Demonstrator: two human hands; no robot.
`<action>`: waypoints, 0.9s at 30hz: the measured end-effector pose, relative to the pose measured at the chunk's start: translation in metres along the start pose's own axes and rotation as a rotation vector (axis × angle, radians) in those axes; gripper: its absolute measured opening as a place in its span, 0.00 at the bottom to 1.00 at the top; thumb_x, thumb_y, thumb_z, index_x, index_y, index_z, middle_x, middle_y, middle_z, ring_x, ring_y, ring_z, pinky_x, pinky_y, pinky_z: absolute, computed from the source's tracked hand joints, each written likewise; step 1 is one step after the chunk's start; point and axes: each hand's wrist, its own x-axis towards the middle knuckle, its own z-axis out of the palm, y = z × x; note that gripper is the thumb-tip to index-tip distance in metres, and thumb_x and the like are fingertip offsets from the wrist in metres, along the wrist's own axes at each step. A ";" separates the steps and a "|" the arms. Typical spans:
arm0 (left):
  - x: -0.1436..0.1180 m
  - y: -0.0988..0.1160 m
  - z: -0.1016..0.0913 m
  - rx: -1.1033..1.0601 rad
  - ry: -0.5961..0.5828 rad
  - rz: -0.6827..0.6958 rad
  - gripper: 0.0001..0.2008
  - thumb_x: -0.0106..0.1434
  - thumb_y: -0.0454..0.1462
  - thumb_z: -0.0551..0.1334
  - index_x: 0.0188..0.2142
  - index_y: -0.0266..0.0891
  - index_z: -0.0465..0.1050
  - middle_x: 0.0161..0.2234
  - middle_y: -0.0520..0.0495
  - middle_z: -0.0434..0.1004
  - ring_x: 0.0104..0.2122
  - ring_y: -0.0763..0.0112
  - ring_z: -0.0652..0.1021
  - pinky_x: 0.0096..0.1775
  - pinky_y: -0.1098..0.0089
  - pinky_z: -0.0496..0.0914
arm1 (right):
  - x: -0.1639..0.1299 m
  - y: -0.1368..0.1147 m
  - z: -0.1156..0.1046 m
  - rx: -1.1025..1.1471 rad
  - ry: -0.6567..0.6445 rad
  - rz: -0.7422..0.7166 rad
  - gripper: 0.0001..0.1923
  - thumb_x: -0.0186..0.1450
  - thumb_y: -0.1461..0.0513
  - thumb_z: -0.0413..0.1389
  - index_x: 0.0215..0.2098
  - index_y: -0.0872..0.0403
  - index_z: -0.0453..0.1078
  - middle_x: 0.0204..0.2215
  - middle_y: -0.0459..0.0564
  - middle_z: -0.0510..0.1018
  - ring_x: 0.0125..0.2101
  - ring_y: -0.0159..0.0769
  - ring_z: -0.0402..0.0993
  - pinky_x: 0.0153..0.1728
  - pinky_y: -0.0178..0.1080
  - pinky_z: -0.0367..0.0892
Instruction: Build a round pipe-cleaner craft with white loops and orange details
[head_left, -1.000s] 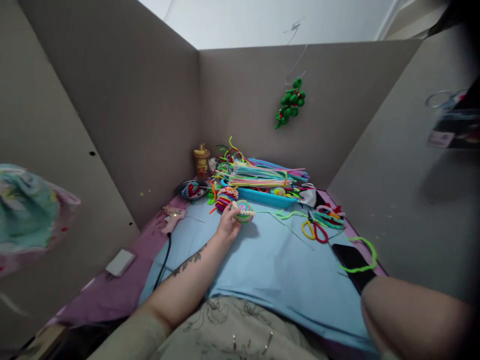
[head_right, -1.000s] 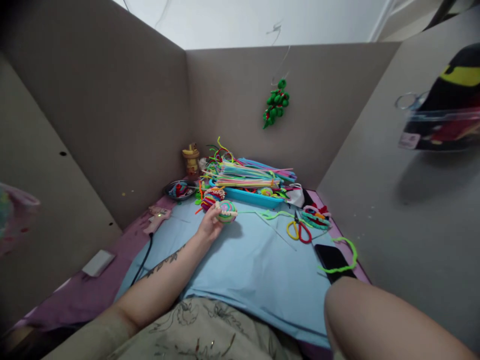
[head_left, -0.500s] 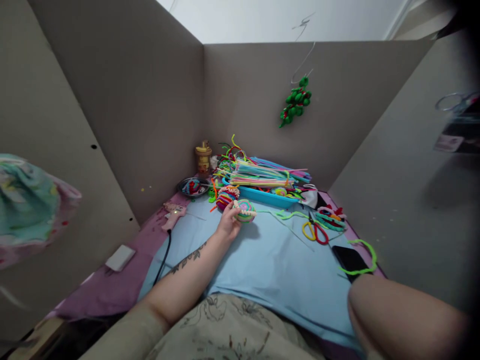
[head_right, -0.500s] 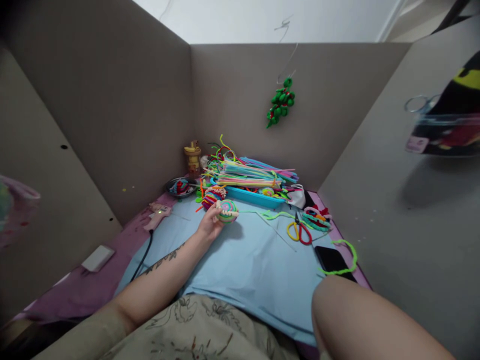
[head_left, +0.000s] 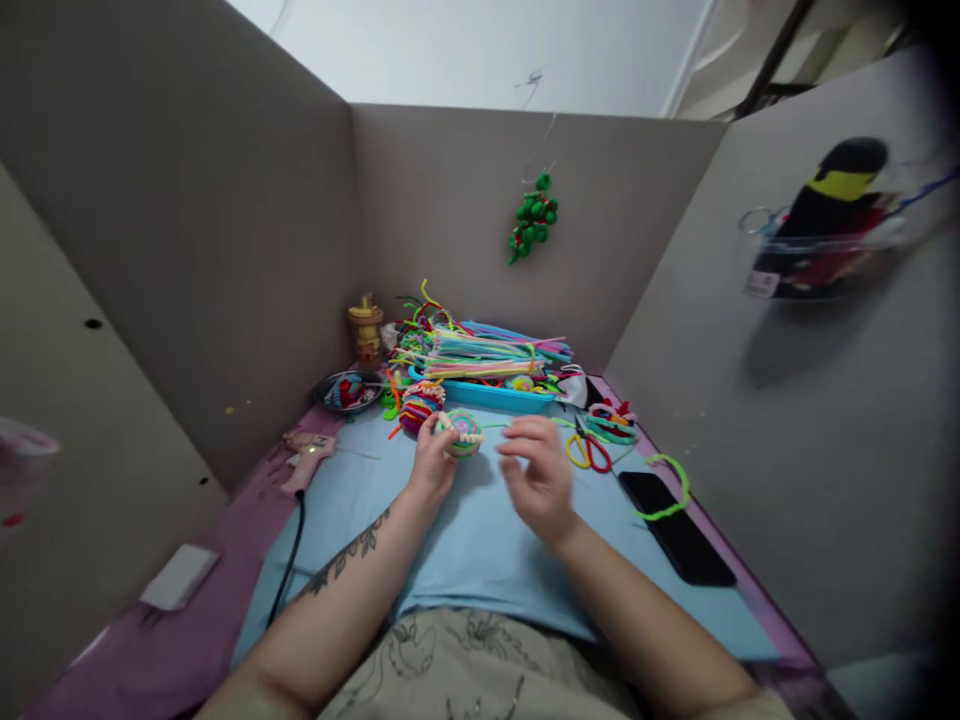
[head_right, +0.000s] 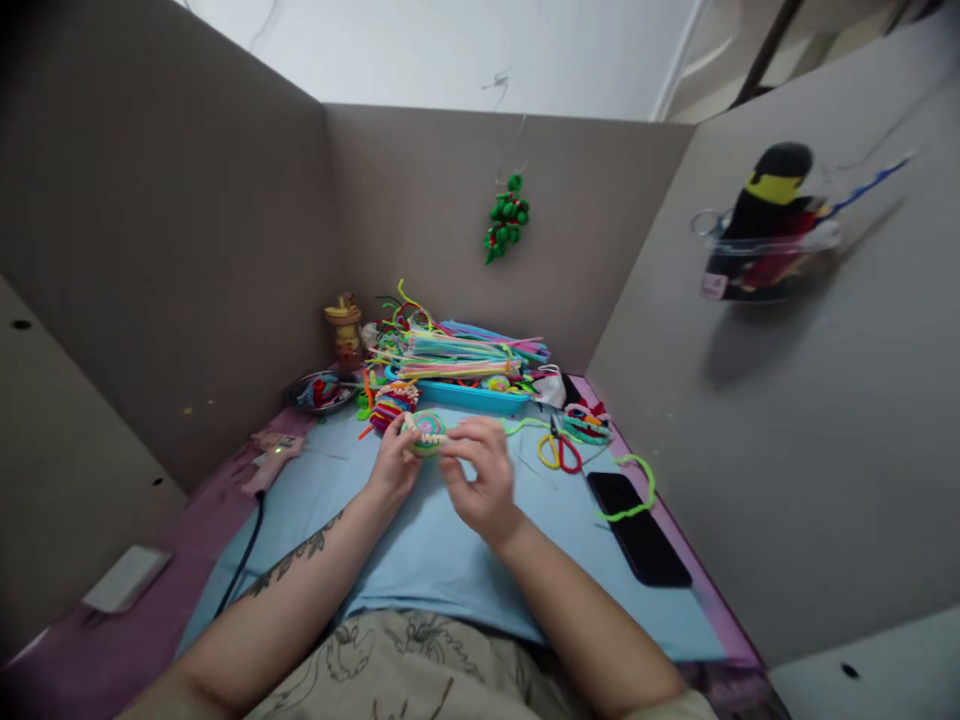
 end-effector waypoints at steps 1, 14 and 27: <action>-0.002 0.000 0.002 0.018 -0.003 0.020 0.28 0.43 0.30 0.66 0.45 0.42 0.61 0.33 0.51 0.70 0.28 0.73 0.73 0.30 0.72 0.67 | -0.002 0.005 0.006 -0.016 0.003 0.009 0.06 0.62 0.62 0.52 0.36 0.50 0.70 0.36 0.51 0.72 0.41 0.39 0.67 0.44 0.47 0.63; -0.009 -0.011 0.011 0.237 -0.146 0.104 0.33 0.44 0.31 0.68 0.49 0.44 0.58 0.37 0.50 0.70 0.34 0.72 0.74 0.37 0.72 0.66 | -0.017 0.032 0.023 -0.106 -0.002 0.183 0.04 0.59 0.65 0.54 0.31 0.52 0.70 0.33 0.49 0.70 0.39 0.38 0.65 0.43 0.43 0.61; -0.009 -0.011 0.011 0.251 -0.113 0.102 0.32 0.44 0.31 0.68 0.48 0.44 0.59 0.38 0.49 0.70 0.34 0.71 0.74 0.37 0.71 0.66 | -0.018 0.034 0.026 -0.081 0.053 0.199 0.07 0.60 0.63 0.54 0.35 0.50 0.73 0.33 0.50 0.70 0.38 0.37 0.65 0.42 0.43 0.61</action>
